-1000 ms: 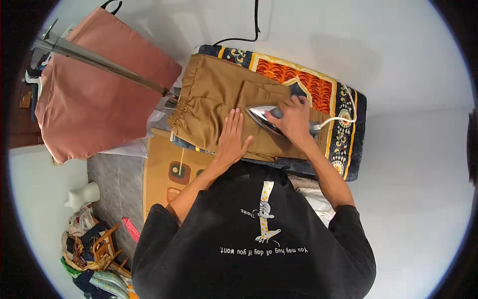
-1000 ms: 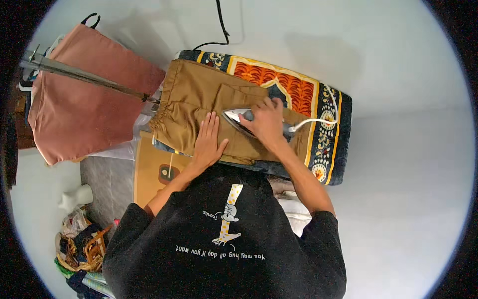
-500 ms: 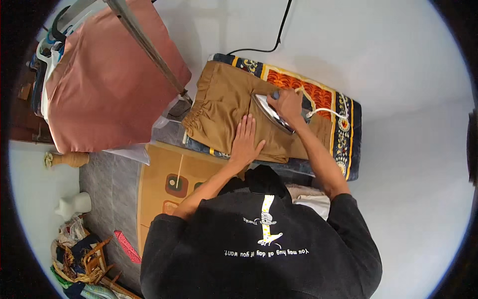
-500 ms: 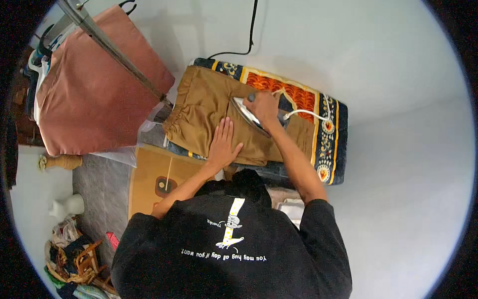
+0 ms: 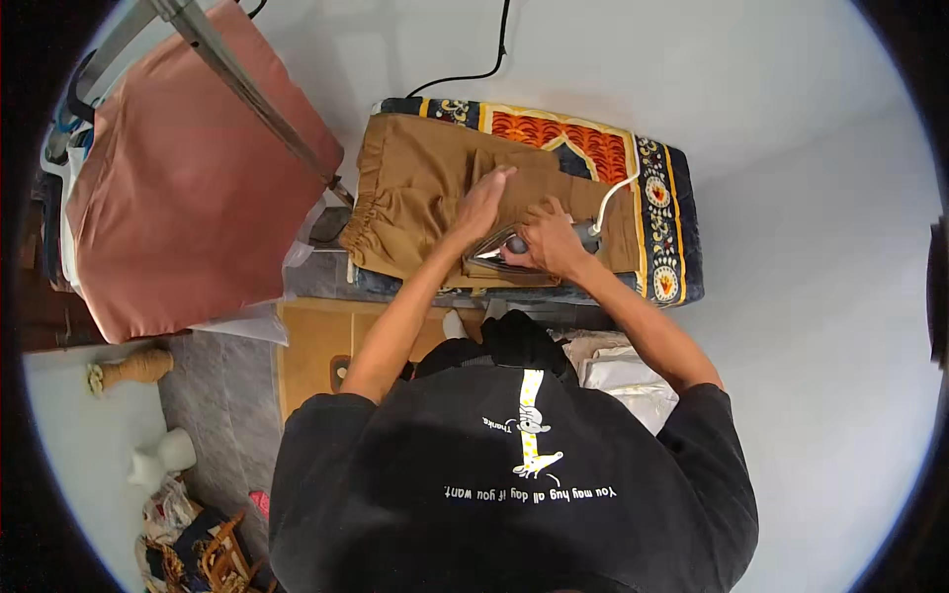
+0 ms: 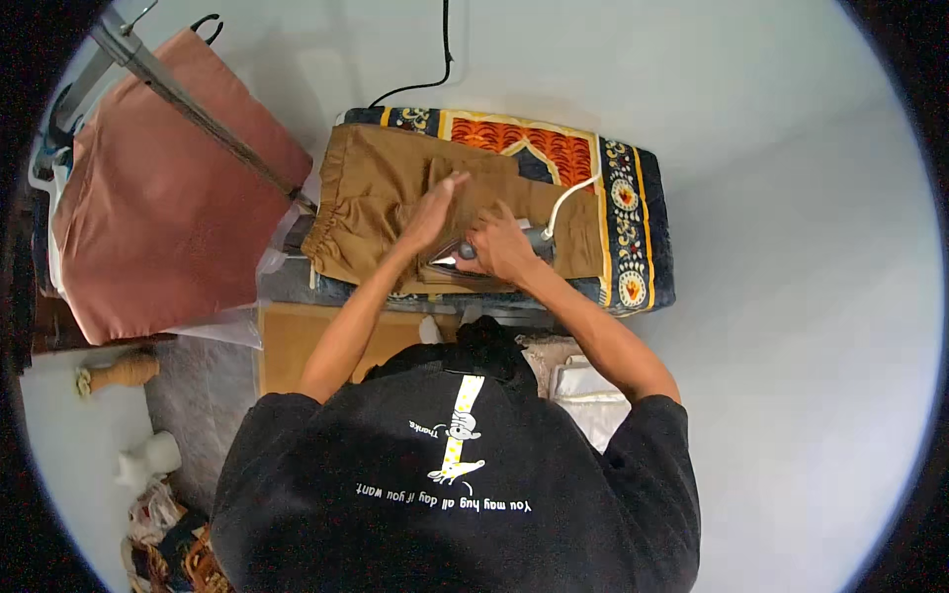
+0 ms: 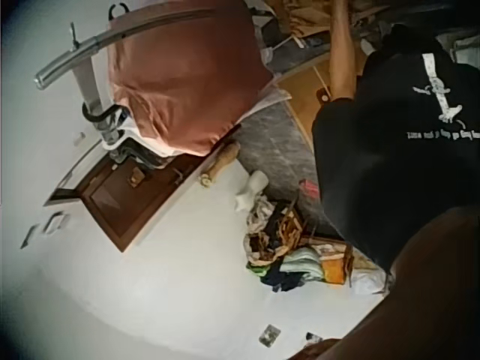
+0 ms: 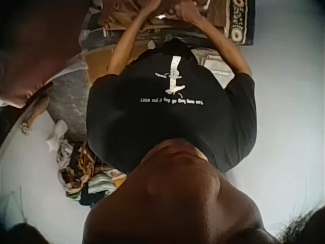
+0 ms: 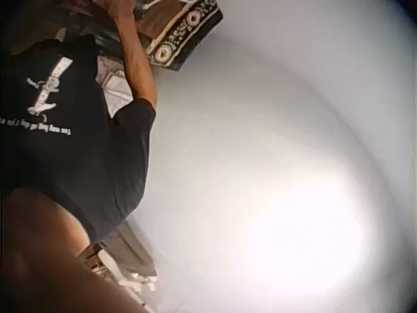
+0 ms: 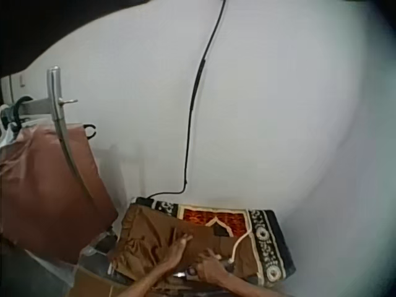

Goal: The recorder is ironing and folding a pair of brown pants on an ironing board.

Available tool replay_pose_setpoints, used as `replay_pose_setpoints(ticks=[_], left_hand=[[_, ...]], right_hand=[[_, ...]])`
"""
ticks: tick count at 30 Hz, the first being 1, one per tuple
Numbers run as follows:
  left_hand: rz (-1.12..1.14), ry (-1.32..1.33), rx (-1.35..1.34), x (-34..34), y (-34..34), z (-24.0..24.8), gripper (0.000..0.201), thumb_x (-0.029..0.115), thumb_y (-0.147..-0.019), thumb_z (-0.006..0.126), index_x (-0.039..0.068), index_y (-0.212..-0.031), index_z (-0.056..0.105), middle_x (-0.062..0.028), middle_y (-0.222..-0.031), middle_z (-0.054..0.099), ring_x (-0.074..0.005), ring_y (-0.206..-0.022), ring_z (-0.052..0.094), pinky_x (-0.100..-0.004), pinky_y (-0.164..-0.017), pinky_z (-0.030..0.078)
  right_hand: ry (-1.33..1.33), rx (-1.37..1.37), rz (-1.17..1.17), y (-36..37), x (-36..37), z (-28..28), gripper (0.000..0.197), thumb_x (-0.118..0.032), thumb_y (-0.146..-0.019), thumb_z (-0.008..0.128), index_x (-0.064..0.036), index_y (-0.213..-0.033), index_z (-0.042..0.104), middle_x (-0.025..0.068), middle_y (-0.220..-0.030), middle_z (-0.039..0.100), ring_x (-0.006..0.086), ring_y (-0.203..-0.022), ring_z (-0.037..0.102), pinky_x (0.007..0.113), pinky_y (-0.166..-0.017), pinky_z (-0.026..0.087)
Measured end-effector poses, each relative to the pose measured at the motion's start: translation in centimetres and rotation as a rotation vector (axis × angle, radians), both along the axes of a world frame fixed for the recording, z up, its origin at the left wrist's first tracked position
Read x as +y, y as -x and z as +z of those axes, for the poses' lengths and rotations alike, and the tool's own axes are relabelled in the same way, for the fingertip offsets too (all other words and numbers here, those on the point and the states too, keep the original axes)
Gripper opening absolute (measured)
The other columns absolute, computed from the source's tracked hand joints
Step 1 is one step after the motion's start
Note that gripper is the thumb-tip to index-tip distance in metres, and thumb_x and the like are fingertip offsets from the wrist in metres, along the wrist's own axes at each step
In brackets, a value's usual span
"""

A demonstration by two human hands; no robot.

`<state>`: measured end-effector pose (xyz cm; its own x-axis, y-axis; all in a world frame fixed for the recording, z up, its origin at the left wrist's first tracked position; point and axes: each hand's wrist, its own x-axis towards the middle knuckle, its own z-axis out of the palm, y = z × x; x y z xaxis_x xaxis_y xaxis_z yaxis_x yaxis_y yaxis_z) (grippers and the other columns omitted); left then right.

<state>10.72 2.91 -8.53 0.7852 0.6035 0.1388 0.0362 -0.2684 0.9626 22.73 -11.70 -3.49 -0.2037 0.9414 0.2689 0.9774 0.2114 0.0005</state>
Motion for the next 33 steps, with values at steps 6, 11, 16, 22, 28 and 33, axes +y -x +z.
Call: replay_pose_setpoints(ticks=[6, 11, 16, 22, 28, 33], left_hand=[[0.022, -0.662, 0.277, -1.2, -0.6, -5.0, 0.065, 0.044, -0.110, 0.035, -0.003, -0.155, 0.039, -0.0170, -0.164, 0.035, -0.0291, -0.154, 0.029, -0.0423, -0.128, 0.018], [0.062, -0.757, 0.329, -1.5, -0.8, -5.6, 0.068, 0.045, -0.108, 0.041, -0.004, -0.155, 0.037, -0.0181, -0.165, 0.033, -0.0307, -0.155, 0.024, -0.0441, -0.129, 0.017], [0.068, -0.812, 0.356, -1.8, -1.3, -5.2, 0.068, 0.041, -0.106, 0.044, -0.007, -0.154, 0.037, -0.0226, -0.164, 0.032, -0.0349, -0.155, 0.023, -0.0473, -0.129, 0.015], [0.042, -0.839, 0.170, -5.5, -3.1, -3.4, 0.069, 0.039, -0.102, 0.051, -0.005, -0.154, 0.038, -0.0240, -0.163, 0.033, -0.0371, -0.155, 0.022, -0.0495, -0.129, 0.014], [-0.046, -0.879, 0.322, -6.1, -3.5, -5.6, 0.083, 0.058, -0.102, 0.045, 0.000, -0.159, 0.031, -0.0204, -0.167, 0.025, -0.0349, -0.157, 0.016, -0.0485, -0.129, 0.012], [-0.040, -0.862, 0.329, -6.1, -3.3, -4.8, 0.088, 0.063, -0.100, 0.044, 0.001, -0.160, 0.029, -0.0194, -0.168, 0.024, -0.0337, -0.158, 0.014, -0.0469, -0.130, 0.008]], right_hand=[[-0.078, -0.008, -0.313, -4.0, -6.0, 0.5, 0.042, -0.046, -0.080, 0.075, -0.0051, -0.070, 0.071, 0.0113, -0.074, 0.066, 0.0288, -0.093, 0.065, 0.049, -0.097, 0.043], [-0.235, 0.048, -0.702, -6.2, -7.4, -0.5, 0.042, -0.044, -0.081, 0.074, -0.0050, -0.065, 0.071, 0.0131, -0.069, 0.068, 0.0337, -0.086, 0.068, 0.050, -0.086, 0.045], [0.058, 0.061, -0.972, -8.2, -5.1, -1.5, 0.050, -0.058, -0.089, 0.066, -0.0087, -0.089, 0.075, 0.0195, -0.076, 0.070, 0.0408, -0.076, 0.068, 0.056, -0.077, 0.043], [0.238, 0.055, -0.924, -8.3, -4.4, 1.0, 0.077, -0.073, -0.086, 0.062, 0.0027, -0.079, 0.075, 0.0259, -0.079, 0.072, 0.0411, -0.077, 0.071, 0.060, -0.085, 0.047], [-0.108, 0.098, -1.030, -9.5, -2.7, -2.3, 0.054, -0.058, -0.088, 0.067, -0.0058, -0.083, 0.077, 0.0214, -0.084, 0.074, 0.0421, -0.083, 0.072, 0.061, -0.086, 0.049], [-0.049, 0.058, -1.049, -10.3, -1.1, -2.4, 0.065, -0.062, -0.087, 0.067, 0.0021, -0.076, 0.074, 0.0210, -0.070, 0.069, 0.0389, -0.076, 0.070, 0.056, -0.087, 0.051]])
